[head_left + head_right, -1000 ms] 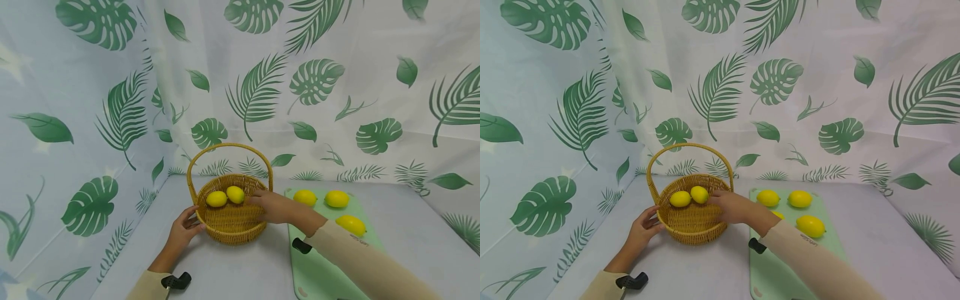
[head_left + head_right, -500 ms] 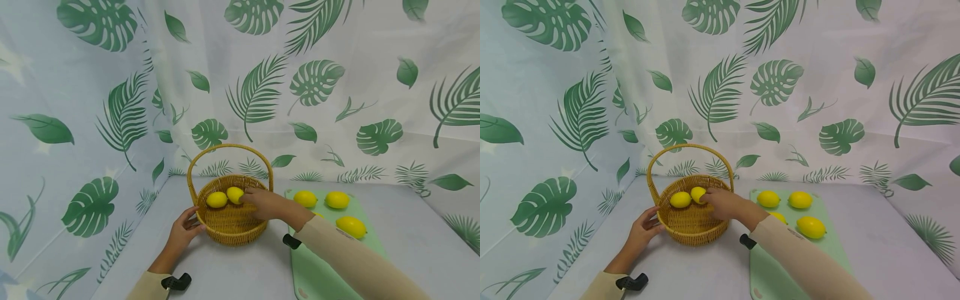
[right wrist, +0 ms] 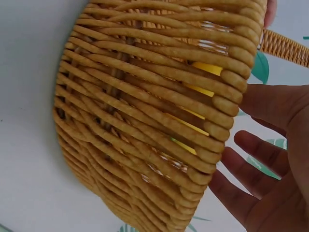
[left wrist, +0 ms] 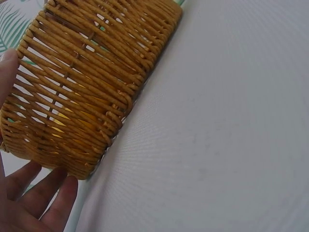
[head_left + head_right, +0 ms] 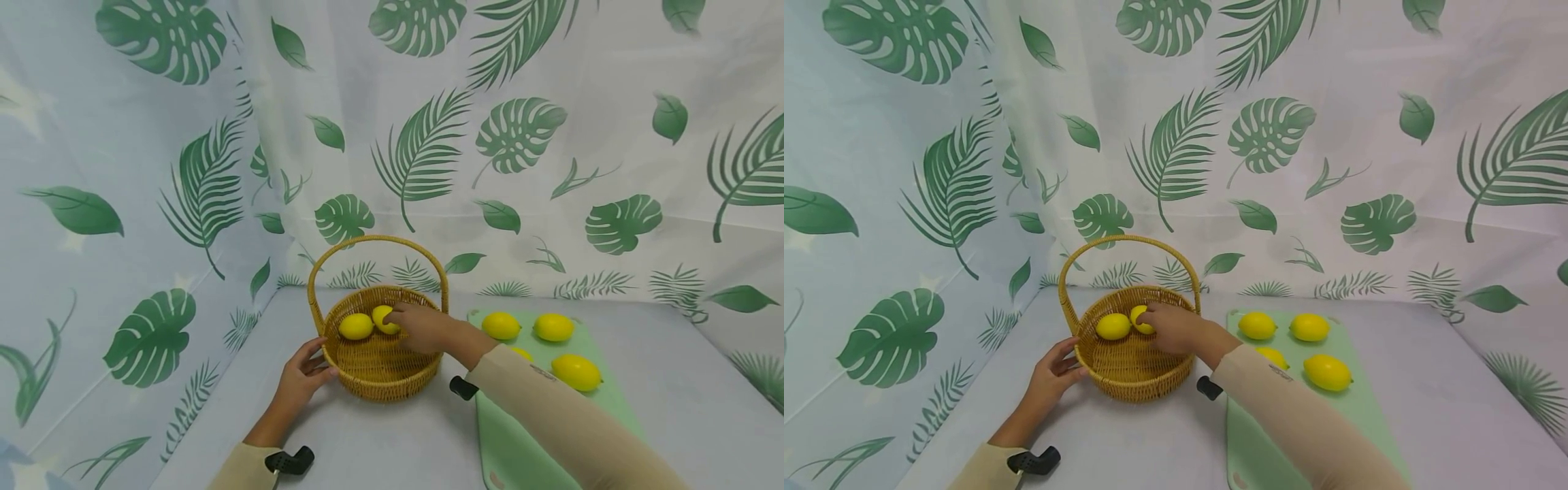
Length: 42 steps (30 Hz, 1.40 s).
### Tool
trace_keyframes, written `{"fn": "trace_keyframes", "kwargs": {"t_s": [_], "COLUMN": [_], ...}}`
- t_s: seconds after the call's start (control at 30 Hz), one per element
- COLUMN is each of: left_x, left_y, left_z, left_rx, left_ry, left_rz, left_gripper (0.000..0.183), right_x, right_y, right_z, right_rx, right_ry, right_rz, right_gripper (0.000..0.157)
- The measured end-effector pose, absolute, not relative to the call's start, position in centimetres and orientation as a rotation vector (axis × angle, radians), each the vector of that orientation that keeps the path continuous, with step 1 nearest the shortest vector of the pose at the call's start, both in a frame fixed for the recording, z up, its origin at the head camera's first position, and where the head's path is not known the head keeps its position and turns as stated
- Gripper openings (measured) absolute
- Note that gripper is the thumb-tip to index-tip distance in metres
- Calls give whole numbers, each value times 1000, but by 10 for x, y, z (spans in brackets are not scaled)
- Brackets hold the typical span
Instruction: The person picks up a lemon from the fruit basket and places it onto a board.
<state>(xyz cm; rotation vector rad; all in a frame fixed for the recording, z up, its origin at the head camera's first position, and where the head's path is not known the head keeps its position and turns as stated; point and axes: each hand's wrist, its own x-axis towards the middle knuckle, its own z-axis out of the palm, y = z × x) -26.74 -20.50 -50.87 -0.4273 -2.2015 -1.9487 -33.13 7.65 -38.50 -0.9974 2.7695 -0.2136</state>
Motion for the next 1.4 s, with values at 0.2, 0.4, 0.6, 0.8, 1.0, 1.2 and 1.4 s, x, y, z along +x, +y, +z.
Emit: {"fn": "trace_keyframes", "kwargs": {"t_s": [0.2, 0.4, 0.6, 0.8, 1.0, 1.2, 1.4], "left_x": [-267, -266, -265, -265, -264, -265, -266], "left_y": [-204, -203, -203, -204, -204, -204, -204], "left_z": [-509, -509, -510, -508, -508, -507, -507], "left_rx": [-429, -415, -407, -415, -414, -406, -407], "left_ry": [-2208, -2218, -2222, -2227, -2227, -2228, -2221], "left_rz": [-1944, -1931, -1931, -1941, -1937, -1943, -1966], "left_gripper": [69, 69, 69, 69, 70, 69, 69], "right_x": [-337, -339, -342, -348, -355, -357, -361], "right_y": [74, 70, 66, 61, 56, 50, 47], "right_z": [-386, -384, -383, -382, -384, -383, -385], "right_rx": [-972, -945, -910, -895, -891, -823, -773], "right_ry": [2793, 2806, 2827, 2843, 2847, 2854, 2847], "right_rz": [-224, -224, -218, -218, -199, -222, -206], "right_gripper": [50, 52, 57, 56, 57, 56, 57]}}
